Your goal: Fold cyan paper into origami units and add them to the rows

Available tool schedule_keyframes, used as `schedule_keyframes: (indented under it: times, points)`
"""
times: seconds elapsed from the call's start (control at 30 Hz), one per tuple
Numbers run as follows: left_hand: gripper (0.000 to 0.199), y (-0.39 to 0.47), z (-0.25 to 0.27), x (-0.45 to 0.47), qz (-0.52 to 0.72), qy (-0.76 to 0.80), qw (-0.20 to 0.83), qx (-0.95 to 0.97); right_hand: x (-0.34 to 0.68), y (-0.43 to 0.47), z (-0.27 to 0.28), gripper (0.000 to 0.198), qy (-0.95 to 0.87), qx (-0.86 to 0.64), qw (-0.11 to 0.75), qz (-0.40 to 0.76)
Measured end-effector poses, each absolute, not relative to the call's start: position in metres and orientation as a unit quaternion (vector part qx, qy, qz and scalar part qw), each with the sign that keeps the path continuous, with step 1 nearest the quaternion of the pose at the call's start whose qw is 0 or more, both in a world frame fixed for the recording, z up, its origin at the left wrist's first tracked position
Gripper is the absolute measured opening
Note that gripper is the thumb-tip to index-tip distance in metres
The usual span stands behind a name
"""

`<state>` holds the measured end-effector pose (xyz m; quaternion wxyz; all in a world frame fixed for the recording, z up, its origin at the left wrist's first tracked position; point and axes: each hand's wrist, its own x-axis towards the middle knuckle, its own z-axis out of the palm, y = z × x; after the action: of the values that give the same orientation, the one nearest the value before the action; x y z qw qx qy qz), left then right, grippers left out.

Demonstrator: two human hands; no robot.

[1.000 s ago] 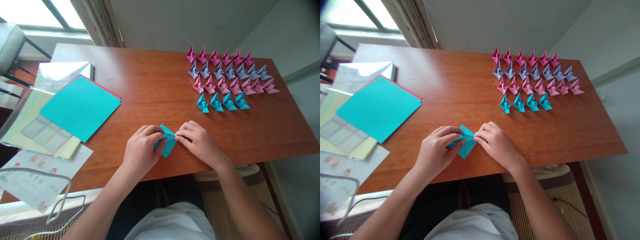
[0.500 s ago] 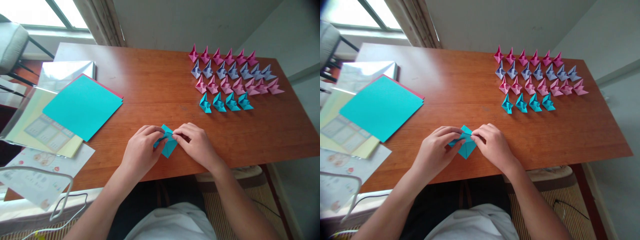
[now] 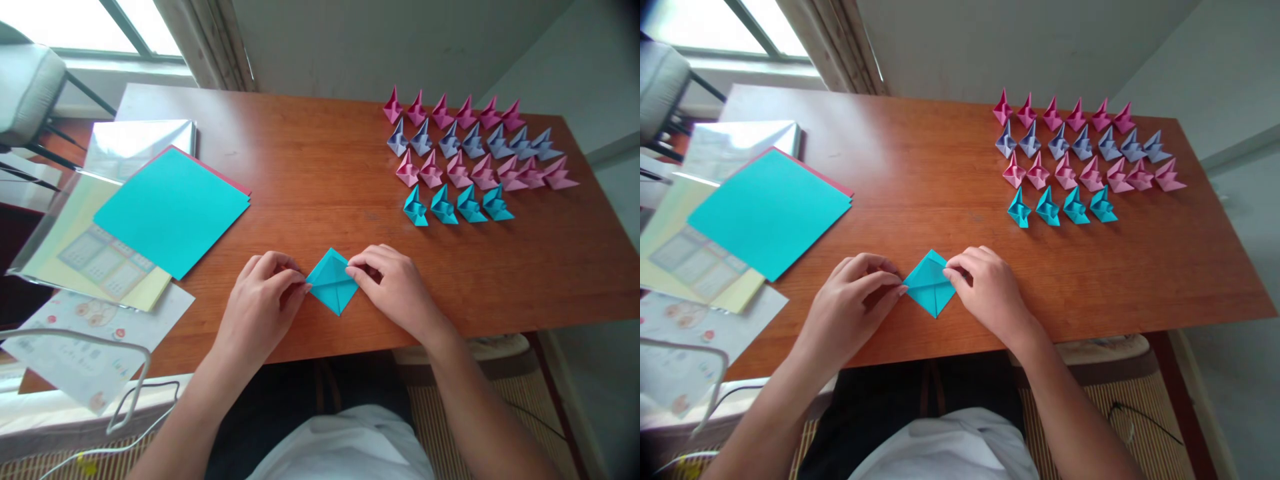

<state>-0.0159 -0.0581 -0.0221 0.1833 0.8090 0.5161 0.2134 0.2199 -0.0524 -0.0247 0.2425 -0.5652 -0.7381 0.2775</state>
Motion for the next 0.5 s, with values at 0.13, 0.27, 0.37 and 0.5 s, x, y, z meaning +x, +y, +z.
schedule_keyframes:
  times: [0.13,0.27,0.37,0.5]
  points:
    - [0.016,-0.060,-0.022,-0.009,0.234,0.514,0.182,0.805,0.217,-0.052,-0.023,0.013,-0.732,-0.583,0.227,0.271]
    - [0.030,-0.061,-0.024,0.003,0.255,0.479,0.190,0.818,0.213,-0.051,-0.021,0.017,-0.728,-0.594,0.224,0.258]
    - [0.031,-0.060,-0.025,0.010,0.250,0.468,0.177,0.829,0.210,-0.051,-0.021,0.018,-0.720,-0.608,0.223,0.251]
    - [0.033,-0.060,-0.027,0.013,0.256,0.489,0.160,0.818,0.205,-0.051,-0.023,0.018,-0.707,-0.630,0.221,0.233]
